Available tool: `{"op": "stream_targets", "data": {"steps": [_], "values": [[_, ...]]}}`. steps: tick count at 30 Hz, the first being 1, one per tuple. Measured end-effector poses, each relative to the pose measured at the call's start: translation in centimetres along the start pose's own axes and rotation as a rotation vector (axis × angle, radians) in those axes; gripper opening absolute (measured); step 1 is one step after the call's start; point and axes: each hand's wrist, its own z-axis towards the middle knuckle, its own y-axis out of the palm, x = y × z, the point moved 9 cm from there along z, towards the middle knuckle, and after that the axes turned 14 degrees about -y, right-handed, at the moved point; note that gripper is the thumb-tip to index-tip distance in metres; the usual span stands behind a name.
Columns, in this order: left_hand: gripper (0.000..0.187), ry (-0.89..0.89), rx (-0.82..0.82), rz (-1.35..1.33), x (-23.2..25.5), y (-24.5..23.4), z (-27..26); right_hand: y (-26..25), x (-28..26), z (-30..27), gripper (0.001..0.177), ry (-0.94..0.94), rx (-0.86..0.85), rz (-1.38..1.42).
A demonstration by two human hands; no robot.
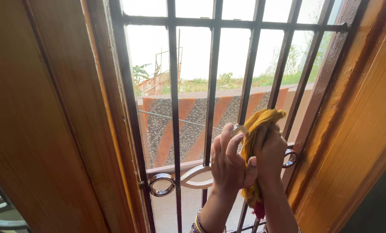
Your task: The person wipes the metal bars of a window grill using a yellow cloth, moving the cloth up and down the vertical and decorative elements of the frame.
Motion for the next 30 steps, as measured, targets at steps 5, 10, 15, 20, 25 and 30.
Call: {"op": "stream_targets", "data": {"steps": [5, 10, 15, 20, 25, 30], "values": [[0.052, -0.004, 0.004, 0.034, 0.4, -0.2, -0.1, -0.7, -0.2, -2.4, 0.025, 0.02, -0.107, -0.001], [0.054, -0.018, -0.017, 0.001, 0.4, -0.3, -0.3, -1.2, -0.1, -3.7, 0.022, 0.007, -0.151, -0.105], [0.055, -0.029, -0.036, -0.03, 0.4, -0.6, -0.3, -2.1, -0.1, -3.9, 0.044, -0.029, -0.186, -0.152], [0.055, -0.041, -0.059, -0.054, 0.8, -1.3, -0.1, -3.9, -1.1, -4.8, 0.04, -0.063, -0.153, -0.112], [0.06, -0.08, -0.123, -0.186, 1.7, -2.9, 0.7, -8.5, 0.1, -4.6, 0.019, 0.001, 0.137, 0.022], [0.044, -0.35, -0.142, -0.283, 0.9, -3.3, 1.1, -9.8, -2.7, -3.5, 0.014, -0.14, 0.353, 0.261]]}}
